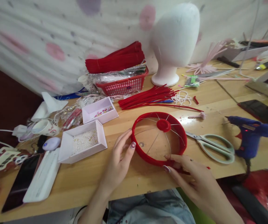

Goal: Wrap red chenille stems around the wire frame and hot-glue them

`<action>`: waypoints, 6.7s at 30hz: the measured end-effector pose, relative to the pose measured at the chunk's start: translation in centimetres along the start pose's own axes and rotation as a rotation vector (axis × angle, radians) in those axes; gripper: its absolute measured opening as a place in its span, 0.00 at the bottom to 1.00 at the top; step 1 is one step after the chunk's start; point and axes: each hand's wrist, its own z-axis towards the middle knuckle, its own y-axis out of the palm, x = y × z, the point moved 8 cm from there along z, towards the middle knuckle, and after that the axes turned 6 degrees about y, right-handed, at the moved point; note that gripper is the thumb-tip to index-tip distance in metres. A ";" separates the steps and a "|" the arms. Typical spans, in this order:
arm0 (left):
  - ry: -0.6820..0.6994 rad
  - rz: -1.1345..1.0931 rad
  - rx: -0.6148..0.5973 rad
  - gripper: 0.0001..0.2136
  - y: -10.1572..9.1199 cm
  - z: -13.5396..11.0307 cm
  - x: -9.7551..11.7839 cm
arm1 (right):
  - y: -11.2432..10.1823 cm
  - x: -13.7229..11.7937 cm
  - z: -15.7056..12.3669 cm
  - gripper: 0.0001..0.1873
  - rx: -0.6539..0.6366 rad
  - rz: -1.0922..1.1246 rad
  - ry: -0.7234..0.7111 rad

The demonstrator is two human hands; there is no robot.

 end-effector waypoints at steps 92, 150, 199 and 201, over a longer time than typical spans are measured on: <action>0.411 0.542 -0.286 0.16 -0.7 2.5 1.0 | -0.7 -0.3 0.3 0.10 0.185 -0.016 -0.314; 0.403 0.778 -0.245 0.17 0.8 4.6 1.6 | -0.8 -0.4 0.5 0.17 0.174 -0.032 -0.345; -0.071 -0.347 -0.084 0.16 1.3 8.9 -4.3 | -0.1 0.9 0.2 0.12 0.111 -0.063 -0.264; -0.070 -0.349 -0.082 0.15 1.4 8.9 -4.5 | -0.1 0.9 0.1 0.12 0.120 -0.067 -0.261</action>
